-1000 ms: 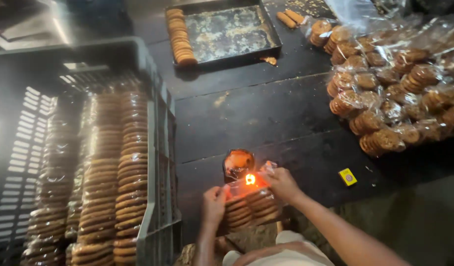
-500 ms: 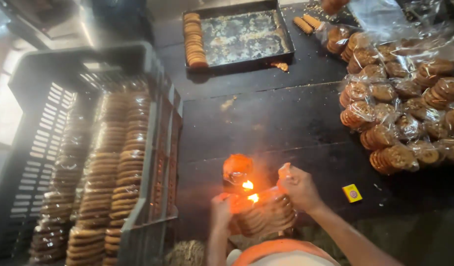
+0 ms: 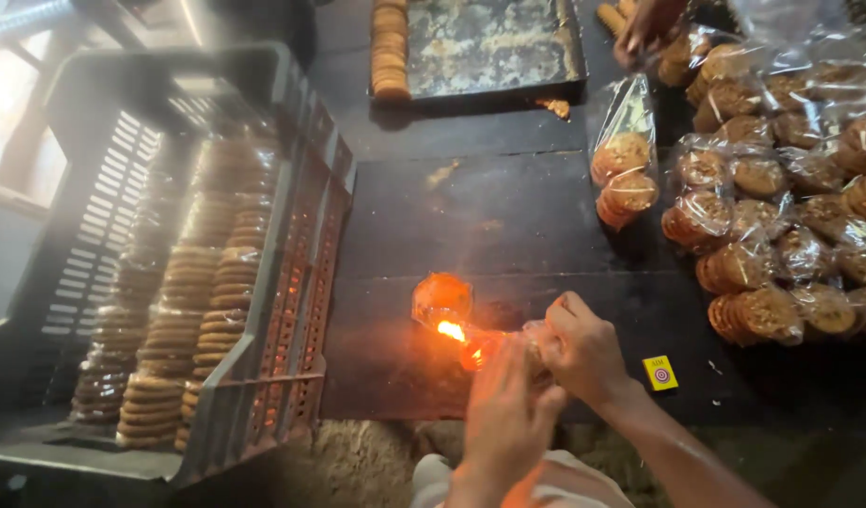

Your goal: The person is manually sealing plastic bags containing cookies using the heat from a small flame.

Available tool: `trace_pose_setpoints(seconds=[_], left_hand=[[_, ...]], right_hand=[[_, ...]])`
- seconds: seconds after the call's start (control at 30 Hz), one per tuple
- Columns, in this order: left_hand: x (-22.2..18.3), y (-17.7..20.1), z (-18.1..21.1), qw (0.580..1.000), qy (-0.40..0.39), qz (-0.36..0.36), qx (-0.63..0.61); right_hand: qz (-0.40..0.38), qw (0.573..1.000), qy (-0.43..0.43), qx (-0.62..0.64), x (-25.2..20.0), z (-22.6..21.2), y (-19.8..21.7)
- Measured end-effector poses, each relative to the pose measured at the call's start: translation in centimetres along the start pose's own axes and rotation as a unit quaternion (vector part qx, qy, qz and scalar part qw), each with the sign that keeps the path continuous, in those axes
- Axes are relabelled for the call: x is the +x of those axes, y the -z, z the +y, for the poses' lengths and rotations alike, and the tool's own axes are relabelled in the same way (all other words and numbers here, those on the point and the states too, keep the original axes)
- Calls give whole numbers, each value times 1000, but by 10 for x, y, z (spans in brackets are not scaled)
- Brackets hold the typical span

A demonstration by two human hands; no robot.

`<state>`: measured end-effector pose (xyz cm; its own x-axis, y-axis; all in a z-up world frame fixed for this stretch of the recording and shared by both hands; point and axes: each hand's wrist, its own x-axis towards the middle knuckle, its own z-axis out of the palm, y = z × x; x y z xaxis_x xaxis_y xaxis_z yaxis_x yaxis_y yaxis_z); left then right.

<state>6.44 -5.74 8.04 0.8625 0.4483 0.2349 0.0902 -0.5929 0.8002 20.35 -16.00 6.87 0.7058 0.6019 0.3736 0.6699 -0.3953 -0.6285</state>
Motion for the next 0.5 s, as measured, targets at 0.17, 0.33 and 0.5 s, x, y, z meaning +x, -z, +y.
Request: trace_pose_setpoints(seconds=[0.17, 0.33, 0.5], left_hand=[[-1, 1, -26, 995, -29, -92, -28], [0, 44, -39, 989, -19, -144, -33], [-41, -6, -176, 784, 277, -168, -530]], right_hand=[[-3, 999, -39, -30, 3, -20, -17], [46, 997, -33, -61, -4, -56, -19], [95, 995, -8, -12, -13, -114, -8]])
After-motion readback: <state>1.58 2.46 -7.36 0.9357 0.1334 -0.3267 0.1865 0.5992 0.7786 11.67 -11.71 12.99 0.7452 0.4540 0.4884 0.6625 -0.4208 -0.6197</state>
